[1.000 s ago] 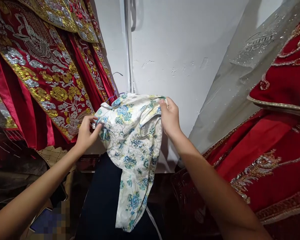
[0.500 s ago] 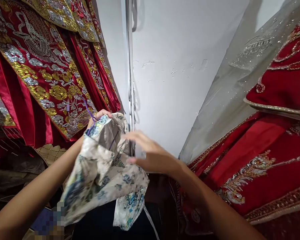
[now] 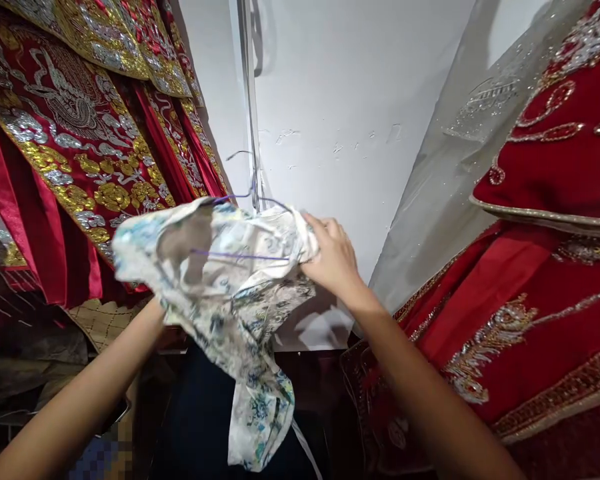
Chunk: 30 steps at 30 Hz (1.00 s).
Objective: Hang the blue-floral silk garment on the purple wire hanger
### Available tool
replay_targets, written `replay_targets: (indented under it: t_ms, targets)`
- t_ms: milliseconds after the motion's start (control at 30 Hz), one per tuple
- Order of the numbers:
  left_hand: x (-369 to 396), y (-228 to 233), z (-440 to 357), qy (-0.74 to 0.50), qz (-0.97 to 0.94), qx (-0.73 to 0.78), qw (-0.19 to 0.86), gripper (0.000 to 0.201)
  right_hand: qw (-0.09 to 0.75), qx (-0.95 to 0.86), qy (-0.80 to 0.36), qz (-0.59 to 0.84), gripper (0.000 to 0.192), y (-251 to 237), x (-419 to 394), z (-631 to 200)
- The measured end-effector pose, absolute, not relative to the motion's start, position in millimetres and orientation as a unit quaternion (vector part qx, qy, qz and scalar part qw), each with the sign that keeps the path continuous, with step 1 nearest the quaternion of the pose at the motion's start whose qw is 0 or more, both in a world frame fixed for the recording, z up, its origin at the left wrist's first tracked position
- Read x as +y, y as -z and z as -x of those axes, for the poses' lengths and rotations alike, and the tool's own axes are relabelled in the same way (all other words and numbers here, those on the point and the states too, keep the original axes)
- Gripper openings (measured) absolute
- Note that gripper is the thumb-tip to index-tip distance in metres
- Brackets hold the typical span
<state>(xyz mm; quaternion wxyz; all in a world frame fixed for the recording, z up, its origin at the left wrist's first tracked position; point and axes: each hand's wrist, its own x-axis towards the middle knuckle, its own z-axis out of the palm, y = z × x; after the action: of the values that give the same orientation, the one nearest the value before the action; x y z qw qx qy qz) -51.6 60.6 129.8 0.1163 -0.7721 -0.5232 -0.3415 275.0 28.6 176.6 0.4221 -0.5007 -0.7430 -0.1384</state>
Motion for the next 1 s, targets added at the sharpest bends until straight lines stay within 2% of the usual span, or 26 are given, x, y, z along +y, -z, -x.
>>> replay_targets:
  t_ms: [33,67,167,200,233,400,533,700,867,933,1000]
  targets:
    - [59,-126,56,0.377,0.769,-0.513,0.056,0.064,0.425,-0.724,0.145,0.524,0.088,-181,33,-284]
    - [57,-122,60,0.423,0.757,-0.496,-0.052,0.069,0.426,-0.708,0.151,0.543,0.086,-186,38,-292]
    - [51,-105,61,0.515,0.618,-0.406,-0.433,0.077,0.415,-0.691,0.162,0.569,0.083,-198,52,-296]
    - [49,-99,58,0.516,0.575,-0.386,-0.504,0.075,0.407,-0.698,0.165,0.565,0.083,-201,56,-292]
    - [47,-93,55,0.515,0.555,-0.383,-0.529,0.072,0.399,-0.709,0.167,0.557,0.083,-204,58,-287]
    - [37,-66,37,0.59,0.505,-0.417,-0.472,0.049,0.394,-0.759,0.151,0.496,0.09,-199,54,-265]
    - [30,-45,32,0.629,0.439,-0.423,-0.483,0.039,0.425,-0.812,-0.023,0.399,0.073,-185,50,-270]
    - [15,-25,26,0.662,0.332,-0.432,-0.514,0.051,0.56,-0.654,-0.282,0.423,0.041,-172,74,-286]
    - [-1,-15,27,0.655,0.35,-0.455,-0.491,0.074,0.534,-0.492,-0.516,0.455,0.043,-148,91,-300]
    - [-5,-13,29,0.653,0.339,-0.469,-0.488,0.077,0.556,-0.445,-0.536,0.454,0.042,-135,86,-300]
    - [-9,-11,29,0.666,0.337,-0.453,-0.487,0.076,0.653,-0.394,-0.463,0.451,0.038,-118,72,-291]
